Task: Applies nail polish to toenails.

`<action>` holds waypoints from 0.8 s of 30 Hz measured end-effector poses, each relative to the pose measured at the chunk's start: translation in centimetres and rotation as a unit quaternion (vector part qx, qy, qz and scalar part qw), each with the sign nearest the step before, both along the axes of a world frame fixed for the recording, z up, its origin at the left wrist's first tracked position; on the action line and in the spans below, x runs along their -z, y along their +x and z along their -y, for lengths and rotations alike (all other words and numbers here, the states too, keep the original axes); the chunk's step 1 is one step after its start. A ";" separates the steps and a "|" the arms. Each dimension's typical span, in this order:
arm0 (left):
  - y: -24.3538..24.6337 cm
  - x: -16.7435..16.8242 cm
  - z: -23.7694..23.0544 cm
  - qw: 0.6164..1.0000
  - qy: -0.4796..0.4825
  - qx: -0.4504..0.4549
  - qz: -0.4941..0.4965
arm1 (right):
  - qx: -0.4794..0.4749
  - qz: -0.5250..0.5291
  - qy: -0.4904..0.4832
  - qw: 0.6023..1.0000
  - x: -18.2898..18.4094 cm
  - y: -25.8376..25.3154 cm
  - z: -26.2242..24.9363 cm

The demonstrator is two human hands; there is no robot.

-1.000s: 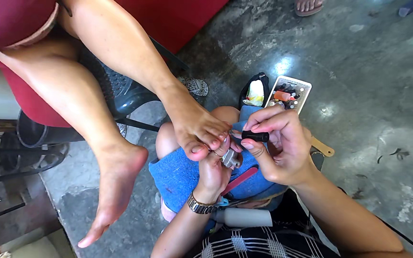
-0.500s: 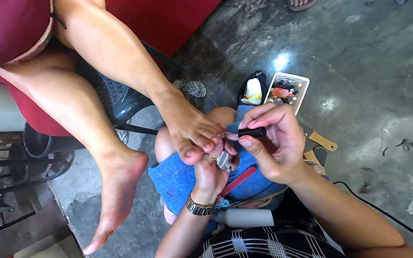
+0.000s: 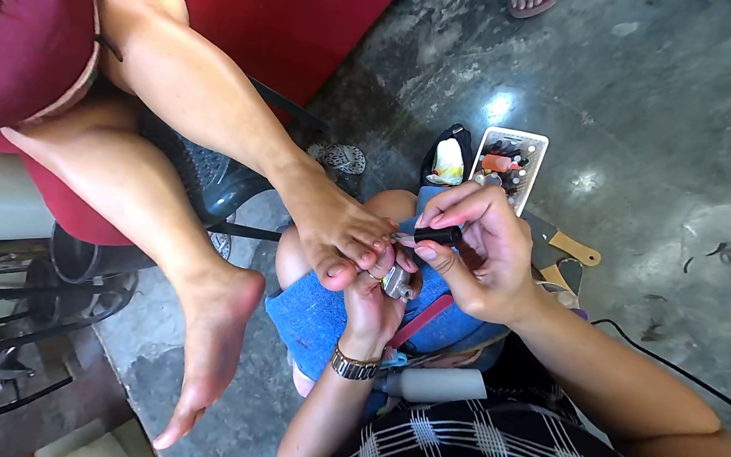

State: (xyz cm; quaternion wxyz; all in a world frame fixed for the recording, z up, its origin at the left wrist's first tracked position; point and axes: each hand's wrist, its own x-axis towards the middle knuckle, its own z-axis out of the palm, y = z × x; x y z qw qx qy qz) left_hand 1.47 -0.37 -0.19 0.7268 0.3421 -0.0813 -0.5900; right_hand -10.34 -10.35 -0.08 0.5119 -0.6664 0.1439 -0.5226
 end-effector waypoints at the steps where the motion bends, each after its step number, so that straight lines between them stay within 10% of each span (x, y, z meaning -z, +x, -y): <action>1: 0.0 0.0 0.0 1.000 0.000 0.000 -0.001 | -0.002 0.003 0.002 1.000 0.0 0.0 0.0; 24: -0.9 -0.9 0.2 0.998 0.045 -0.032 0.042 | -0.049 0.015 0.012 0.999 -0.5 -1.1 0.2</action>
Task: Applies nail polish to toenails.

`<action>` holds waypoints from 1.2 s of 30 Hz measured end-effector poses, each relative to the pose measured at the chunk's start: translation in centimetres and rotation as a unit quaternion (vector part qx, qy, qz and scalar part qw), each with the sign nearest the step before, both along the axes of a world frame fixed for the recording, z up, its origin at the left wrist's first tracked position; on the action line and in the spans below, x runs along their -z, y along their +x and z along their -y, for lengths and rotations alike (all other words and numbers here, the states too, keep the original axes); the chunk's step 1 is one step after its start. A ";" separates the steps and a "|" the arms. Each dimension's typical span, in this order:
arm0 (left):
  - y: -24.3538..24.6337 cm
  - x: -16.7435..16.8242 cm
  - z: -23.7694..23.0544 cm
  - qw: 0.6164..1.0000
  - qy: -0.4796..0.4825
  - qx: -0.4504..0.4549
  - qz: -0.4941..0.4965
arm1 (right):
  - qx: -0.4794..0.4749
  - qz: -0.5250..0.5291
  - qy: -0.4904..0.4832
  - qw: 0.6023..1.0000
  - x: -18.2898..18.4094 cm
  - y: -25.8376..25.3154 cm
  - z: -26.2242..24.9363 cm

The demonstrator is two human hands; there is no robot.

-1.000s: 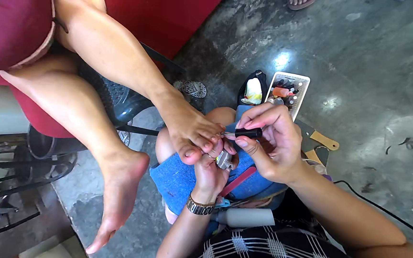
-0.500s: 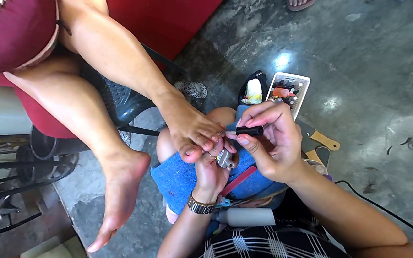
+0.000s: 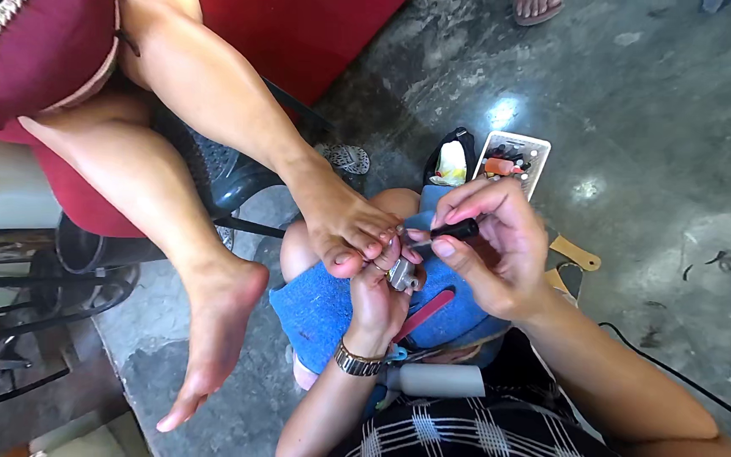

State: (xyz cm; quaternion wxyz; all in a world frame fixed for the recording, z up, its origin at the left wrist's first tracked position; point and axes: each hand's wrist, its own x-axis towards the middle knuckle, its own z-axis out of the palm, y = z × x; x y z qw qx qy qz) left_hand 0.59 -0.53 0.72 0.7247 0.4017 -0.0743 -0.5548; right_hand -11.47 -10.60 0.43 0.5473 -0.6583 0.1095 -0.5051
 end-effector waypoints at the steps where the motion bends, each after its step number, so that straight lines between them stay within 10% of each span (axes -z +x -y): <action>1: -0.1 -0.2 0.0 1.000 0.005 -0.005 0.002 | -0.017 0.011 0.010 1.000 -0.1 -0.4 0.0; 12: -0.9 -1.9 0.5 0.996 0.069 -0.040 0.038 | -0.010 -0.064 -0.239 0.969 -0.1 -1.6 -0.9; 18: -0.4 -2.2 0.6 0.997 0.068 -0.046 -0.010 | -0.159 -0.041 -0.142 0.976 -1.1 0.9 7.5; 24: 0.1 -2.8 0.7 0.996 0.063 -0.045 -0.049 | -0.429 -0.134 -0.182 0.875 -2.8 7.3 13.3; 36: 0.7 -2.7 0.6 0.992 0.027 -0.036 -0.117 | -0.425 -0.236 -0.288 0.825 -6.3 8.5 13.6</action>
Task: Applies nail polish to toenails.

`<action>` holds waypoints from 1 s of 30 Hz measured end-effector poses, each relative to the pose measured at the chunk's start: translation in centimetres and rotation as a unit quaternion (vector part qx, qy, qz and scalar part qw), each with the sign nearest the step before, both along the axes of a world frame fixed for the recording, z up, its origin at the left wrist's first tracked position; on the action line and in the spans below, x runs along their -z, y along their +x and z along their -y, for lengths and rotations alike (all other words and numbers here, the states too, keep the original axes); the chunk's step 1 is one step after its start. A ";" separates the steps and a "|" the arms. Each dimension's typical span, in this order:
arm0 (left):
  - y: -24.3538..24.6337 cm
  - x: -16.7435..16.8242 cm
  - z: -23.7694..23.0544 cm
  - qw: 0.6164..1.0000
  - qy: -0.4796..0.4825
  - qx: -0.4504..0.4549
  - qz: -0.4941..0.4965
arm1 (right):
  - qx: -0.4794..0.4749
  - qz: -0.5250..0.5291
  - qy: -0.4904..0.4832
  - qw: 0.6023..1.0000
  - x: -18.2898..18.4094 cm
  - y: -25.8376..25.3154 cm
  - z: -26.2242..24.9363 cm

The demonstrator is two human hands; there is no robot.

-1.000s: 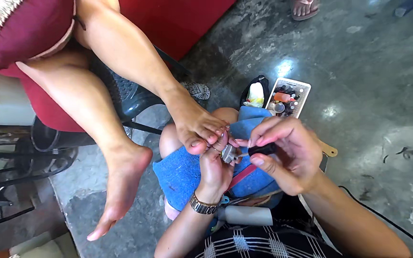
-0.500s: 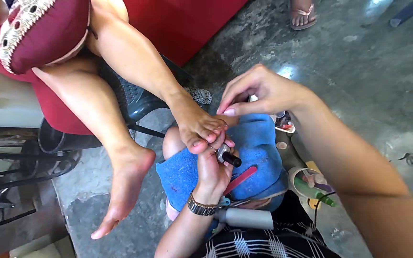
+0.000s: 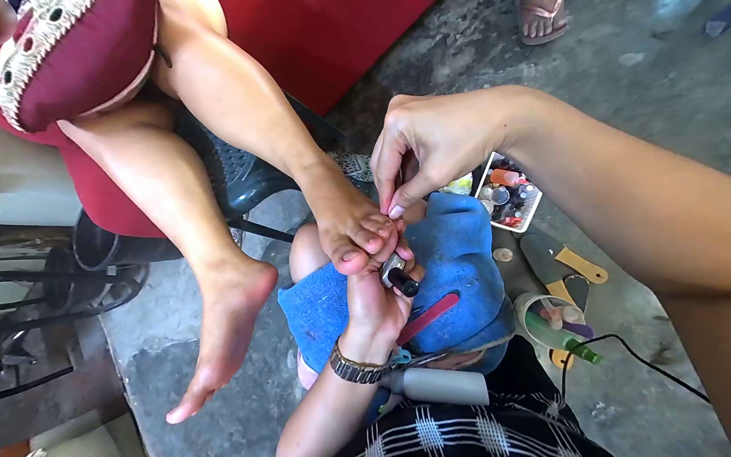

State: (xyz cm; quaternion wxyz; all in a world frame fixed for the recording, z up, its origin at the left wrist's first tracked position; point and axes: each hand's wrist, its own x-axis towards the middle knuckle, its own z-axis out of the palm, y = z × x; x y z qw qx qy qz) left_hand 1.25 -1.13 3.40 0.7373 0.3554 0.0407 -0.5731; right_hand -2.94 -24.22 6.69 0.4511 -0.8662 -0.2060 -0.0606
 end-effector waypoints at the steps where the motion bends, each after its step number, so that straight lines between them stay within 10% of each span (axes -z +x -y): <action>1: 0.0 0.0 0.0 1.000 -0.004 0.000 -0.003 | -0.002 0.004 0.000 1.000 0.0 0.0 0.0; 30: -0.3 0.7 -0.3 0.998 0.009 0.006 0.065 | 0.085 0.075 0.323 0.940 7.3 -4.2 -3.1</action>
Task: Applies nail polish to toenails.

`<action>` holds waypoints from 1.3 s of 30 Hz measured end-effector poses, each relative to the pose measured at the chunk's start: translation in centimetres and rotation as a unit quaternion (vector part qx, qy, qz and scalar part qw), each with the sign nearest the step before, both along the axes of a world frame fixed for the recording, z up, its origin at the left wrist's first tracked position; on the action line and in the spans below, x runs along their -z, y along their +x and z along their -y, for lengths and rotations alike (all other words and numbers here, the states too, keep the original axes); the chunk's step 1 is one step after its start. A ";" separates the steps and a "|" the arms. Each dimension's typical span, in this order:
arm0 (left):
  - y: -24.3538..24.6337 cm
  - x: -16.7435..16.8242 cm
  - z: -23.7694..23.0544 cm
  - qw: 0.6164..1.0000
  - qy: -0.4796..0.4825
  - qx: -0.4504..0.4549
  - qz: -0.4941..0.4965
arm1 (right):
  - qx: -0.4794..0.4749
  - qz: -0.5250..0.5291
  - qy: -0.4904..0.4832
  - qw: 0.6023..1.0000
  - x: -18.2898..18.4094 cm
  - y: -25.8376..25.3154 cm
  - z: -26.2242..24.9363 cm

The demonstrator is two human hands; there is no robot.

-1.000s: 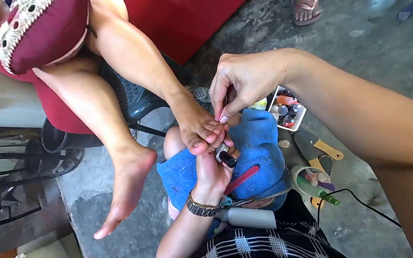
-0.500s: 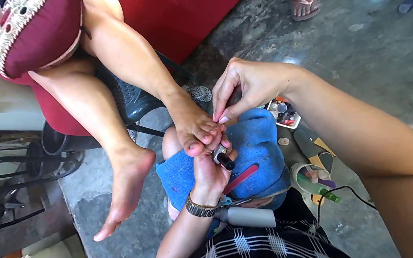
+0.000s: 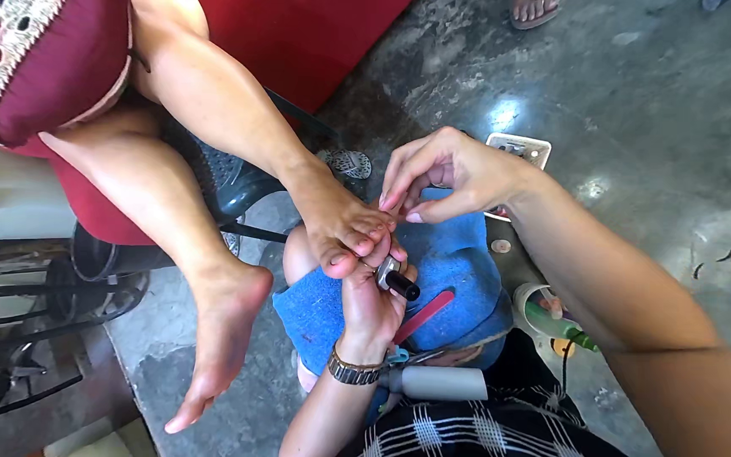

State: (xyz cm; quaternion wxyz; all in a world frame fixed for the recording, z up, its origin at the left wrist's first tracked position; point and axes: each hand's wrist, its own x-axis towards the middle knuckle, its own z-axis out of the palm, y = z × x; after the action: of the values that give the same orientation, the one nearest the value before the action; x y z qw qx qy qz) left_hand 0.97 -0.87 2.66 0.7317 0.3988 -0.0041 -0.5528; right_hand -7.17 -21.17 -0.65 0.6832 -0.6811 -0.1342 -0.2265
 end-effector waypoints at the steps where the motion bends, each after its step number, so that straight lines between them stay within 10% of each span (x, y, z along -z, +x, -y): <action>1: 0.1 0.0 0.0 1.000 -0.004 0.005 -0.007 | 0.051 -0.007 -0.033 0.998 0.1 -0.8 -0.3; 7: 1.0 0.2 -0.1 0.992 -0.057 0.043 -0.101 | 0.360 -0.222 -0.224 0.878 3.5 -4.7 -7.3; 11: 1.0 0.5 -0.2 0.996 -0.048 0.063 -0.036 | 0.333 -0.263 -0.191 0.885 4.0 -6.5 -8.9; 19: 1.4 1.6 -0.6 0.995 -0.062 0.072 -0.006 | 0.309 -0.096 0.207 0.923 1.8 -2.8 -8.8; 39: 1.8 2.1 -0.5 0.993 -0.069 0.095 -0.026 | 0.209 -0.157 0.359 0.896 0.8 -1.9 -8.5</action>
State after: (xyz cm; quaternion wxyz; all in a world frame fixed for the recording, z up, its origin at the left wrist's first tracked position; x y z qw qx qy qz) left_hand 2.78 -0.32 0.55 0.7018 0.3305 -0.0612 -0.6281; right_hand -9.11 -12.69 -1.47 0.8305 -0.4285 0.2106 -0.2871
